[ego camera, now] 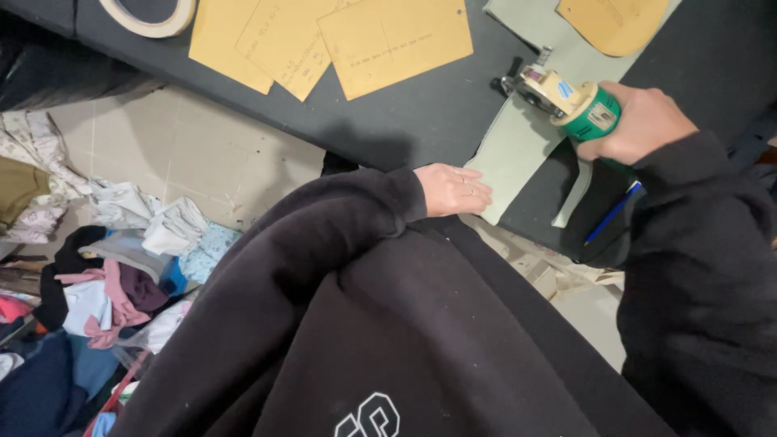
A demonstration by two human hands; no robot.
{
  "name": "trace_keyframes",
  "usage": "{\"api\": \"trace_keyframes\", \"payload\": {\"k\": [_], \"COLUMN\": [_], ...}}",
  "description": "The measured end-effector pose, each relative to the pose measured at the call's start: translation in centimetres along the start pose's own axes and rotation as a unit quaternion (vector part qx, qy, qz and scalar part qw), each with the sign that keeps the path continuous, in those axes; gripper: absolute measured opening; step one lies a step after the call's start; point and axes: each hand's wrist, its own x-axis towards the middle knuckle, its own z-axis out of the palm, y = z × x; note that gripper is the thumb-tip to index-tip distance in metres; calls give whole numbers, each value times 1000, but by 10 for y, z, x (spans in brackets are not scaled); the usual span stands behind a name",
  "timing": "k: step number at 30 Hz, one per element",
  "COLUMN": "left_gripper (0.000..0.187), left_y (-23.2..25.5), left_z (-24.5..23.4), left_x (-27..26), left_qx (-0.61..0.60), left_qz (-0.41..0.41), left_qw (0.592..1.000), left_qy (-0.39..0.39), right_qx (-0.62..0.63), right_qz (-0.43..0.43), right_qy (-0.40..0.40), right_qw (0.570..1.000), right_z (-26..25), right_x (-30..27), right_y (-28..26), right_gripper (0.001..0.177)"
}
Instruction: The person uses a green electric rotary cutter to cut light-colored fabric pieces on a black work table. They place paper templates on the fabric, trace outlines with a blue pen, and then cut along the marked lines. The person also uses red-handled scissors to trim fabric and organizes the cut pieces on the table.
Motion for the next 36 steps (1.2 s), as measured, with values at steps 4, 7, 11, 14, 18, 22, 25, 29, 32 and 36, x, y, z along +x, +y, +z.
{"api": "trace_keyframes", "payload": {"k": [4, 7, 11, 14, 18, 22, 25, 29, 32, 36], "left_gripper": [15, 18, 32, 53, 22, 26, 47, 65, 57, 50], "left_y": [26, 28, 3, -35, -57, -42, -18, -3, -9, 0], "left_z": [-21, -39, -33, 7, 49, 13, -60, -129, -167, -245], "left_x": [11, 18, 33, 59, 84, 76, 30, -64, -143, -215], "left_qx": [-54, -89, -49, 152, 267, 154, 20, -215, -357, -420], "left_qz": [-96, -172, -231, -243, -408, -468, -430, -408, -456, -427], "left_qw": [986, 967, 965, 958, 871, 860, 900, 878, 752, 580], "left_qy": [-125, -167, -112, 24, -59, -130, -61, 128, 316, 552], "right_qx": [15, 127, 335, 236, 200, 145, 130, 76, 37, 34], "right_qz": [-49, -68, 17, 175, 181, 158, 168, 202, 162, -78], "right_qy": [34, 118, 290, 368, 409, 488, 489, 473, 494, 530], "right_qw": [998, 982, 896, 882, 872, 846, 846, 854, 854, 844], "right_z": [9, 30, 83, 124, 179, 195, 191, 190, 168, 98], "right_x": [-15, -53, -121, -133, -105, -88, -81, -83, -73, -30], "right_y": [-10, -13, -8, -1, 7, -8, -29, -37, -69, -204], "right_gripper": [78, 72, 65, 70, 72, 79, 82, 84, 82, 62]}}
